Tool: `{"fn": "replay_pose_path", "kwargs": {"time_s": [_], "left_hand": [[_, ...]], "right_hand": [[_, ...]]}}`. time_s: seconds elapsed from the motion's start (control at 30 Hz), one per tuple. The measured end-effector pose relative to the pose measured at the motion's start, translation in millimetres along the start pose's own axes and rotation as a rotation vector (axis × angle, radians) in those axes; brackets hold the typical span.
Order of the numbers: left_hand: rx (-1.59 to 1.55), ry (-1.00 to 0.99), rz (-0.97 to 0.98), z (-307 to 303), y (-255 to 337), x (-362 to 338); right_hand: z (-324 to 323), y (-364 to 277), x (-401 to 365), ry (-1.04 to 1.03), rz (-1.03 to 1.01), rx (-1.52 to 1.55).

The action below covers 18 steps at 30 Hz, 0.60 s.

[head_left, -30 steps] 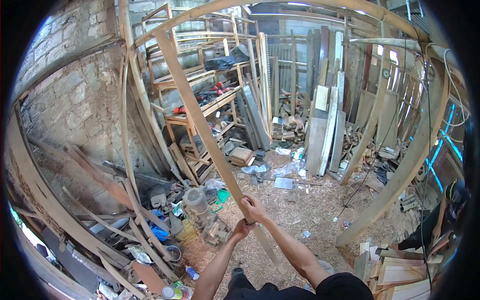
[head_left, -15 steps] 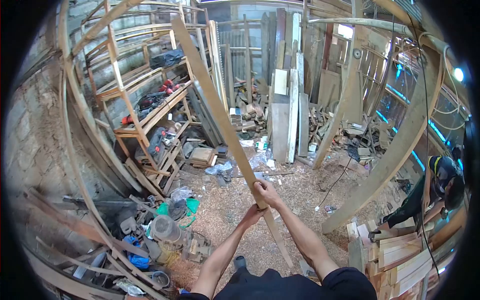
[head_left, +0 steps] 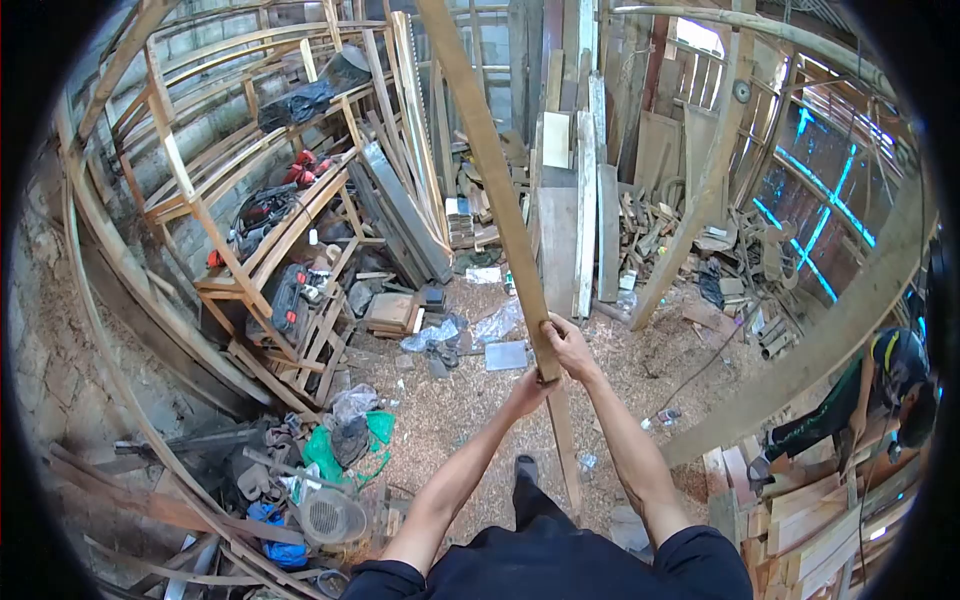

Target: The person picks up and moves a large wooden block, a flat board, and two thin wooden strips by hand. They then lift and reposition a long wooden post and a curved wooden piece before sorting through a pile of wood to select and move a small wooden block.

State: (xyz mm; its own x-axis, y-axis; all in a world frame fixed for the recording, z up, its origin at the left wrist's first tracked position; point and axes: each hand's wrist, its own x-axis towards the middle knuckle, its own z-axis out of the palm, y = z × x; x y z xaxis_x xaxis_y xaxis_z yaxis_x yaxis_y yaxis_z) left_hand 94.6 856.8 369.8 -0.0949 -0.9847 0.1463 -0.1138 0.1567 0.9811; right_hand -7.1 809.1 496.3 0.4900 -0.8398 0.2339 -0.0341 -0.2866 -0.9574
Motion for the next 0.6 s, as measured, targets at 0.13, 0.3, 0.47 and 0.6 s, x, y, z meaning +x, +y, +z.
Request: {"fn": "replay_pose_path", "kwargs": {"time_s": [0.13, 0.3, 0.47, 0.6], "left_hand": [[-0.060, 0.097, 0.048, -31.0, -19.7, 58.1], [0.102, 0.165, -0.062, -75.3, -11.3, 141.5], [0.129, 0.331, -0.007, -115.8, -3.6, 221.2], [0.146, 0.343, -0.001, -156.0, 1.0, 271.3]], "right_hand": [[-12.5, 25.2, 77.5, -0.040, 0.006, 0.005], [-27.1, 47.7, 186.5, -0.022, -0.156, -0.058], [-30.2, 32.7, 278.1, -0.012, -0.266, -0.028], [-24.0, 33.6, 343.7, -0.060, -0.243, -0.043]]}}
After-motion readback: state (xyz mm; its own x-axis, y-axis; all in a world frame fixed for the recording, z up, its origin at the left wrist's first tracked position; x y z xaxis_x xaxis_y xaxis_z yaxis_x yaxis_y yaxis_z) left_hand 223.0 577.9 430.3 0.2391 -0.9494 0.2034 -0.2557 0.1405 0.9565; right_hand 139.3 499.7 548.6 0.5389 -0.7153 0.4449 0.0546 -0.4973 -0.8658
